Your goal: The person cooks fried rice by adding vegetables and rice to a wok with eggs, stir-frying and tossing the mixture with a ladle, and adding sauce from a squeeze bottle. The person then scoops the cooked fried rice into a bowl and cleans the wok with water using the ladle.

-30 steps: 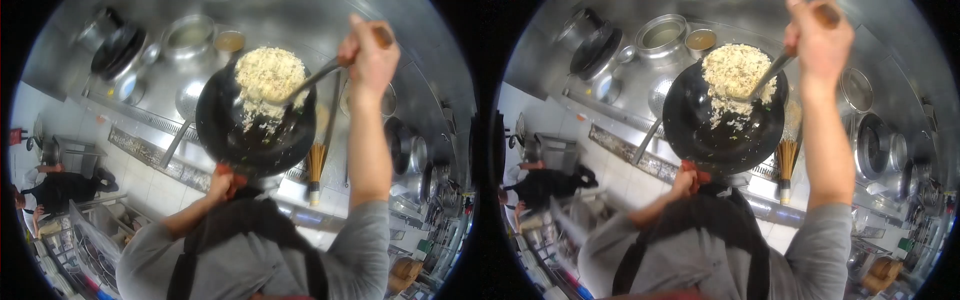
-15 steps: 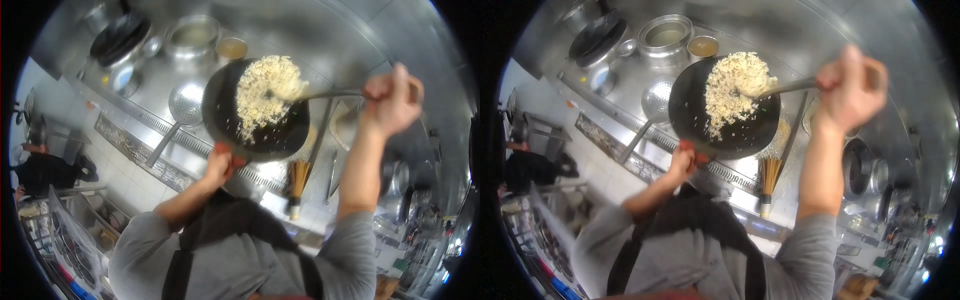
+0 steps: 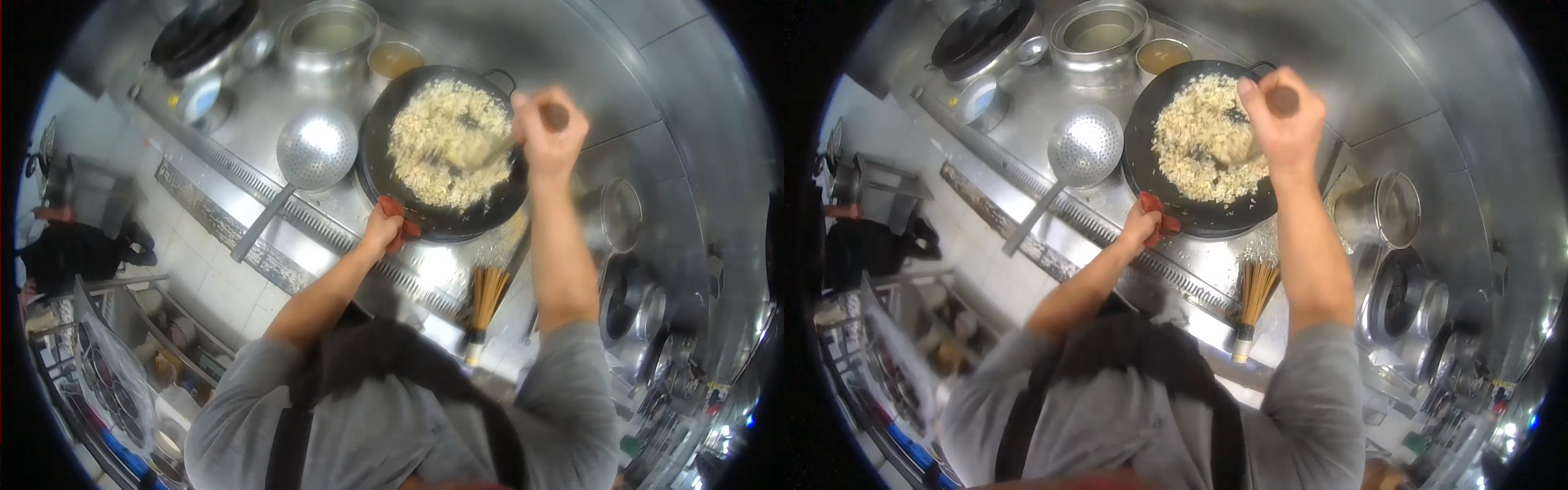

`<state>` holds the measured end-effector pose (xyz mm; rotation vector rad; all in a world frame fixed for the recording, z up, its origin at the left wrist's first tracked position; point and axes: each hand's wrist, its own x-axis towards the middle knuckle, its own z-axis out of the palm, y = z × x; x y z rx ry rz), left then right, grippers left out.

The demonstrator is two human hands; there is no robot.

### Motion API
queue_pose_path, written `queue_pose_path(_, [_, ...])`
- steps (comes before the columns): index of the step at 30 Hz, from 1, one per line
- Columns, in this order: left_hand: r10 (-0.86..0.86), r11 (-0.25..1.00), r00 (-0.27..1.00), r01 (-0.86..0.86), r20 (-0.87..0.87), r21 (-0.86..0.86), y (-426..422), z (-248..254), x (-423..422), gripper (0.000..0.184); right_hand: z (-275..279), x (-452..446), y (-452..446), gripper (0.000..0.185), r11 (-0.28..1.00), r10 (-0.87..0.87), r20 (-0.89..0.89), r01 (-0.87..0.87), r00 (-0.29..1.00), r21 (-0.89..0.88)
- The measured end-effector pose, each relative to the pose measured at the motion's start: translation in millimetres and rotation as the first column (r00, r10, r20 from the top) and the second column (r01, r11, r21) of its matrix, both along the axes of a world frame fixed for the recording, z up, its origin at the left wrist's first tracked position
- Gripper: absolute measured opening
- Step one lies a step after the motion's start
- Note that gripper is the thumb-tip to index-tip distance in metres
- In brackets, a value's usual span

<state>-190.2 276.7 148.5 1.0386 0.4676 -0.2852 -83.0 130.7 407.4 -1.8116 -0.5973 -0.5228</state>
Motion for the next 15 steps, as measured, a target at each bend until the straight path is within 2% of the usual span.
queue_pose_path(2, [0.004,0.999,1.000,-0.004,0.020,0.041,-1.2,-20.3,4.6,0.032,34.5,-17.3,-3.8,0.020,0.994,-0.085,0.047,0.088,0.995,-0.062])
queue_pose_path(3, [0.017,0.997,0.999,-0.019,0.036,0.078,-1.2,-22.7,3.6,0.033,43.6,-26.1,-11.0,0.020,0.998,-0.067,0.038,0.066,0.997,0.022])
queue_pose_path(4, [0.016,0.997,0.999,-0.019,0.033,0.081,-0.7,-24.1,4.4,0.033,47.6,-32.7,-17.4,0.017,0.973,0.053,0.072,-0.068,0.996,0.221])
queue_pose_path(6, [-0.013,0.992,0.999,0.017,-0.037,0.121,1.3,-7.8,3.2,0.034,40.0,-22.8,-38.2,0.015,0.887,0.237,0.223,-0.304,0.946,0.347])
queue_pose_path(8, [0.026,0.992,1.000,-0.025,-0.007,0.126,-2.0,-20.0,5.4,0.031,-8.7,3.4,-31.8,0.018,0.883,-0.027,0.123,-0.034,0.992,0.469])
queue_pose_path(10, [0.062,0.989,0.998,-0.064,0.025,0.132,-2.6,-25.0,5.9,0.029,-18.3,15.0,-27.6,0.018,0.854,0.108,0.026,-0.107,0.994,0.509])
queue_pose_path(11, [0.029,0.993,1.000,-0.027,-0.012,0.119,0.4,-24.4,9.2,0.030,-10.9,15.5,-21.6,0.018,0.851,0.105,0.031,-0.106,0.994,0.515])
queue_pose_path(12, [-0.008,0.995,0.998,0.014,-0.063,0.099,-0.1,-26.2,3.8,0.031,3.5,10.1,-15.5,0.018,0.892,0.082,-0.037,-0.056,0.996,0.448])
queue_pose_path(13, [-0.010,0.995,0.998,0.016,-0.055,0.103,0.3,-30.5,6.4,0.031,19.7,9.9,-10.1,0.017,0.926,0.058,-0.086,-0.021,0.995,0.377])
queue_pose_path(15, [-0.061,0.979,0.998,0.059,0.007,0.194,1.2,-54.5,8.8,0.031,41.7,-10.9,-8.5,0.017,0.919,0.063,-0.030,-0.046,0.998,0.392])
